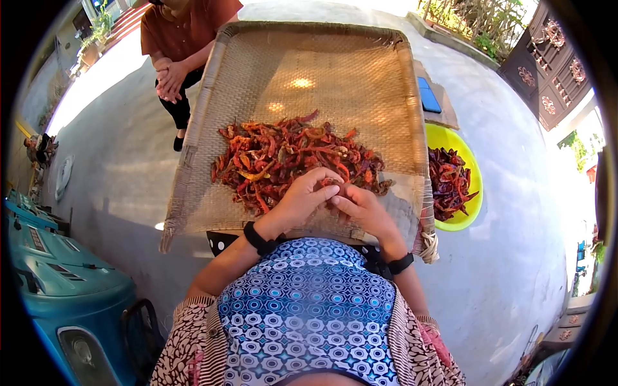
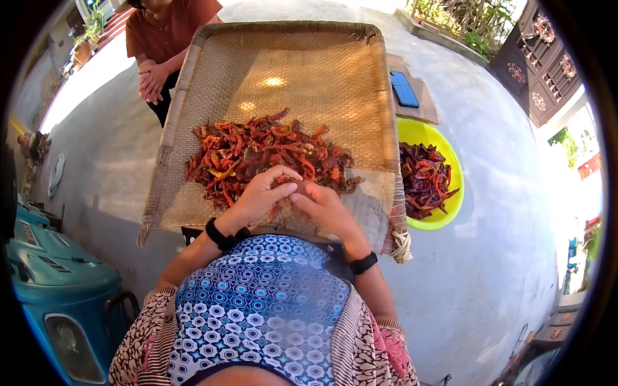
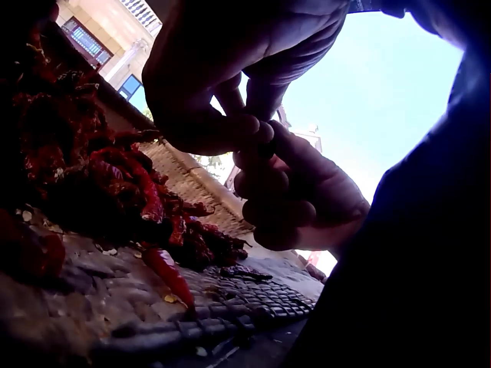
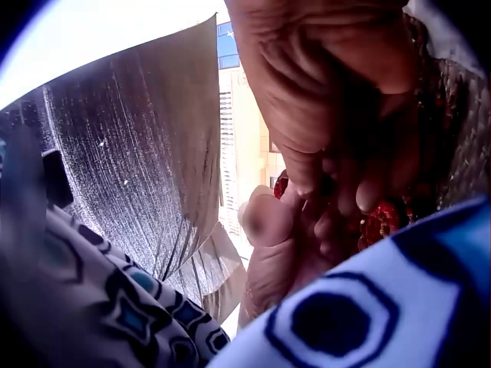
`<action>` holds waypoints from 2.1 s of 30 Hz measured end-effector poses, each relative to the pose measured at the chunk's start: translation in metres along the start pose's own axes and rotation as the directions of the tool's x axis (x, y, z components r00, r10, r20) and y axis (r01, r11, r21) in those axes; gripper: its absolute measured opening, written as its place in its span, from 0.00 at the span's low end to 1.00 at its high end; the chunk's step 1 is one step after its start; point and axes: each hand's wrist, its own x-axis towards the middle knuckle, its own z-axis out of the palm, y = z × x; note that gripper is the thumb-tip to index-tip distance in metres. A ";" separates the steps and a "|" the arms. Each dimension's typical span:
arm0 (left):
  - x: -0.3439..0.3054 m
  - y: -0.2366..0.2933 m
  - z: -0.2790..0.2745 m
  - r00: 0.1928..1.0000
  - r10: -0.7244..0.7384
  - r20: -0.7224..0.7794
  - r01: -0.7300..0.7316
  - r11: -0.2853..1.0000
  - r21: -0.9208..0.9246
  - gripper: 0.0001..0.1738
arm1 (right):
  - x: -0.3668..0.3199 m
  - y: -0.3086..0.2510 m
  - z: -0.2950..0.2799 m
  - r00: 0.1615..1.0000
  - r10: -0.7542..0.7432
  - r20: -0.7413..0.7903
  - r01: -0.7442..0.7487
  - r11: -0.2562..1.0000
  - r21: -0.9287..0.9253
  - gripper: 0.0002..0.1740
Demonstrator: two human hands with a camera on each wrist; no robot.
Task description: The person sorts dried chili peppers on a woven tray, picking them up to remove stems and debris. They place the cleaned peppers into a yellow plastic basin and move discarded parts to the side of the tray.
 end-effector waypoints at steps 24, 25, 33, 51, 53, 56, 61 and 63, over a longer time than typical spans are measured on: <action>-0.006 -0.017 0.006 0.946 -0.047 0.321 -0.051 0.956 0.289 0.10 | -0.024 0.026 -0.074 0.834 -0.318 -0.451 -0.208 0.577 -0.790 0.10; -0.006 -0.017 0.007 0.948 -0.037 0.315 -0.056 0.958 0.282 0.10 | -0.026 0.023 -0.075 0.842 -0.314 -0.439 -0.167 0.621 -0.765 0.10; -0.002 -0.019 0.008 0.900 -0.003 0.435 -0.189 0.898 0.398 0.13 | -0.044 0.002 -0.075 0.922 -0.057 -0.384 -0.103 0.917 -0.384 0.08; -0.007 -0.036 0.020 0.890 -0.018 0.455 -0.258 0.803 0.537 0.17 | -0.048 0.014 -0.053 0.934 -0.219 -0.282 -0.159 0.454 -0.877 0.13; -0.007 -0.032 0.019 0.890 -0.033 0.455 -0.239 0.816 0.527 0.17 | -0.046 0.017 -0.054 0.942 -0.183 -0.281 -0.155 0.505 -0.849 0.13; -0.006 -0.033 0.015 0.884 -0.038 0.465 -0.212 0.856 0.472 0.17 | -0.050 0.017 -0.065 0.966 -0.131 -0.225 -0.105 0.593 -0.798 0.11; -0.005 -0.029 0.012 0.881 -0.074 0.466 -0.167 0.875 0.455 0.16 | -0.072 0.000 -0.086 0.970 0.037 -0.239 -0.183 0.760 -0.624 0.10; -0.005 -0.025 0.011 0.886 -0.077 0.457 -0.156 0.879 0.451 0.16 | -0.078 -0.013 -0.096 0.938 0.116 -0.327 -0.289 0.782 -0.553 0.11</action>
